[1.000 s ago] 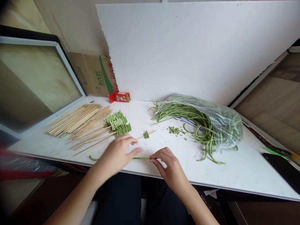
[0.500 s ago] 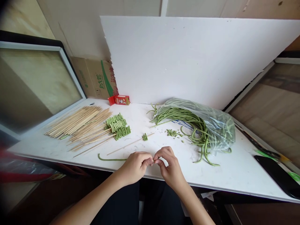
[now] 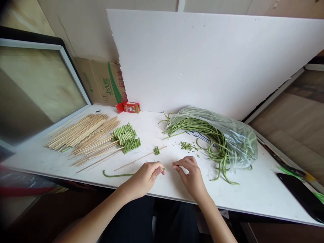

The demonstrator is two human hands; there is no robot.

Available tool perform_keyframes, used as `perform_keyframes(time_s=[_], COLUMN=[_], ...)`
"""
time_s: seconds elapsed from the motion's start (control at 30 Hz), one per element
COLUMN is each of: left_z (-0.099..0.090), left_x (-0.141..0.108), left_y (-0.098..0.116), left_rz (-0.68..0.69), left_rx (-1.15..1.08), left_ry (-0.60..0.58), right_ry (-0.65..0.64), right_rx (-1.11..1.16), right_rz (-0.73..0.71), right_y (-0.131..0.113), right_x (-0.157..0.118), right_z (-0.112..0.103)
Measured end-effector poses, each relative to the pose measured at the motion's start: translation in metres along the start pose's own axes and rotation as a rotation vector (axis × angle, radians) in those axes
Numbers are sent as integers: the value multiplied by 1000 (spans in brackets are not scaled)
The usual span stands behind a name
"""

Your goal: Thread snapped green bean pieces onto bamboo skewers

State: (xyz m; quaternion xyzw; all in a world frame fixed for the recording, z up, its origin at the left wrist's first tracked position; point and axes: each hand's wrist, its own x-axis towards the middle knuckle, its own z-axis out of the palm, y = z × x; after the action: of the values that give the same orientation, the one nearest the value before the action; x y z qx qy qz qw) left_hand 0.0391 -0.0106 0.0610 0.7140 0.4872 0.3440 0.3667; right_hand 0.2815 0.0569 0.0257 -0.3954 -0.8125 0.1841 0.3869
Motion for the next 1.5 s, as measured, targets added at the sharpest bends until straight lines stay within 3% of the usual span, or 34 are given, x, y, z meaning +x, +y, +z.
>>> perform_keyframes(time_s=[0.2,0.3,0.43,0.57,0.67,0.8,0.93,1.27,1.4,1.5], left_z=[12,16,20,21,20,18,17,18,22,21], left_x=[3,8,11,5,-1,-5,-6,-8,-11,-12], left_y=[-21,-31,-43,-48,-48,-48,-51,-51,-51,-51], left_rz=[77,90,124,173,175,225,243,190,233,253], left_rx=[48,-6,-48,-97,-158,-118,-12,156,329,296], left_ry=[88,200,381,475,511,465,418,298,227,198], right_ry=[6,15,19,-220,-187,-76,-32,-186,-186,-207], right_rx=[-299,-334,-229,83,173,180,165,151,163,193], right_rz=[-47,-74,-79,-54,-85,-99,-81,-74,-42,-38], right_y=[45,51,21,-23,-36,-33,-30,-49,-51,-53], right_x=[13,17,19,16,12,9,9,7,4,3], right_z=[5,6,1,5,18,32,32,35,41,40])
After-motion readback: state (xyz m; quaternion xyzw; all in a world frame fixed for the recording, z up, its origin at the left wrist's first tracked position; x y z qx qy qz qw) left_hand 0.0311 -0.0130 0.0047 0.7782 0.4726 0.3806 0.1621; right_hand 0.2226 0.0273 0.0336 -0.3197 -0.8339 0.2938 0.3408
